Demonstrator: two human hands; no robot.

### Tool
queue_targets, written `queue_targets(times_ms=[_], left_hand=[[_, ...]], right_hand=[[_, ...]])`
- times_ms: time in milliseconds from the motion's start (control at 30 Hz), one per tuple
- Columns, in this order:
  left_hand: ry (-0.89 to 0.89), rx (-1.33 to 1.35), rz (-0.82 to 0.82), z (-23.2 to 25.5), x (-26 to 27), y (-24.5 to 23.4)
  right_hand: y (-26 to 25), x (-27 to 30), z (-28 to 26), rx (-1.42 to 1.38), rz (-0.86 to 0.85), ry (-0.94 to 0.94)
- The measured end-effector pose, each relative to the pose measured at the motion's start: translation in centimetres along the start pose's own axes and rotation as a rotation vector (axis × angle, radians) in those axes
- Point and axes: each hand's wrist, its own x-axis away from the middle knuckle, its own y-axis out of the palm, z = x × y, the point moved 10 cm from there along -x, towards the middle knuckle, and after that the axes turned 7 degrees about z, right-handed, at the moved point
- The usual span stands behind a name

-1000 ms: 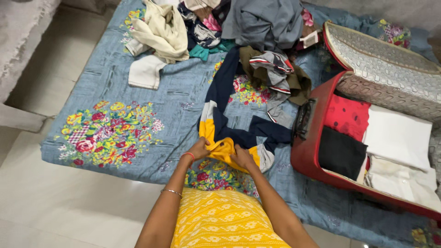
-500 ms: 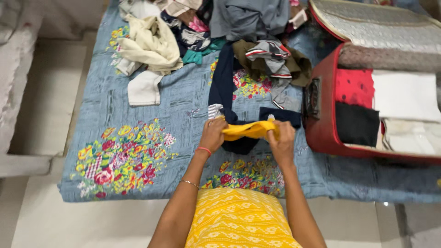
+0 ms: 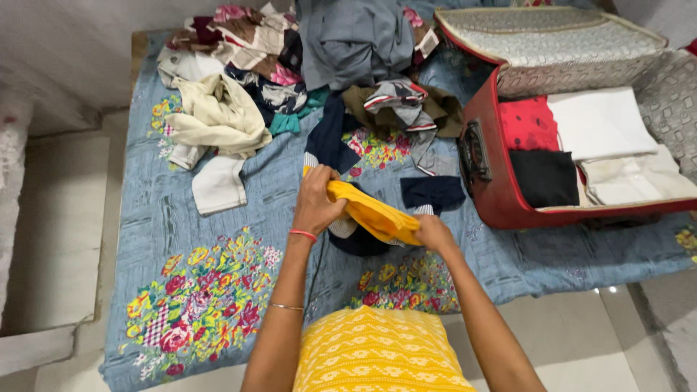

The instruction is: The person folds a black t-shirt and a tri-color t-shirt by hand on a bed and places them into an open suitcase.

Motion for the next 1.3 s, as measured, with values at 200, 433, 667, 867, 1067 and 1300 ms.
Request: queue_targets(times_ms=[200,433,667,867,1067,1300], left_hand=[[-0.165,-0.394,-0.283,-9.8,2.3,2.8],[-0.198,-0.453,0.192,-6.5,-5.8,0.9],[-0.349,0.303,0.369,-0.7,-13.6,1.7],[-0.209,0.509,0.546,6.4,-15.2,-1.1],[-0.171,0.087,0.468,9.3,-16.4,-0.1],[-0.404,-0.126,0.209,-4.1,-9.0,7.0]], right_hand=[[-5.6,-3.8,6.1,-0.649,0.185,0.45],[-17.4,-6.5,0.7,-1.564,0.333,0.154],[-33.5,-2.3,-2.6,-1.396,0.928,-0.432],[-36.4,-1.7,-1.9,-1.223,0.994,-0.304],[-40.1,3.2,-1.4,-0.732,1.356,-0.489],[-29.6,0.2,10.4,0.112,0.834,0.019]])
